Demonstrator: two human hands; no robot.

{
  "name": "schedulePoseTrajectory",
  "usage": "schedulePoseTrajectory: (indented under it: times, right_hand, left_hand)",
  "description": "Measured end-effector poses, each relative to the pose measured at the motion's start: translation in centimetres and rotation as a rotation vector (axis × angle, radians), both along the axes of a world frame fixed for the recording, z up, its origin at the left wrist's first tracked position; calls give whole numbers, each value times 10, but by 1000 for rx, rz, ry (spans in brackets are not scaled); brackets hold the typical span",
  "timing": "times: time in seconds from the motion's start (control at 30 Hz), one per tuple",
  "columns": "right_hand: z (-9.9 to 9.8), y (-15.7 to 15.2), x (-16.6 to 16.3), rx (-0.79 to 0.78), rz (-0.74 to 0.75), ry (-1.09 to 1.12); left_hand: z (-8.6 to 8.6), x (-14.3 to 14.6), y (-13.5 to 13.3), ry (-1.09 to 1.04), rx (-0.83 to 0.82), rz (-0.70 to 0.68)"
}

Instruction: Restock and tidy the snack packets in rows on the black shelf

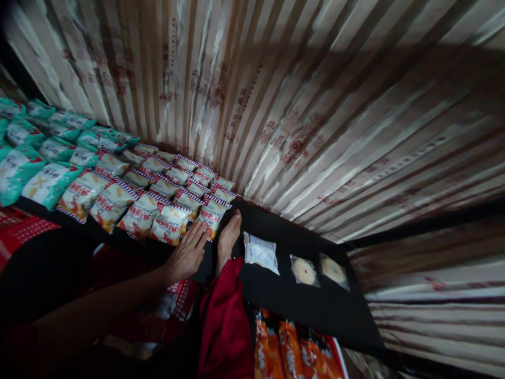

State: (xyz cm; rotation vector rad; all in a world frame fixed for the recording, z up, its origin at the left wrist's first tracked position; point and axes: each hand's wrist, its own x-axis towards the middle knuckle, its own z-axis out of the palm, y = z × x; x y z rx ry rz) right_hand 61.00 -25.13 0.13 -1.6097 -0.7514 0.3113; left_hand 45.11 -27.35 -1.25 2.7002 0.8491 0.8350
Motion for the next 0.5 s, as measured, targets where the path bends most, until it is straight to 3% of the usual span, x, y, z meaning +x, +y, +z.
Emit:
schedulePoseTrajectory:
  times: [0.1,0.2,0.33,0.5]
  right_hand:
    - [10,-18,-10,78,-161,43]
    - [16,-38,-34,153,-197,80]
    - [14,-72,-83,172,-175,126]
    - [-2,-112,-129,75,-57,154]
  left_hand:
    - [-2,-2,-1,12,-28,-23]
    - [-2,-4,-2,16,-66,-51]
    - [2,-8,-1,-12,-94,-164]
    - [-1,-28,-9,-70,-81,-274]
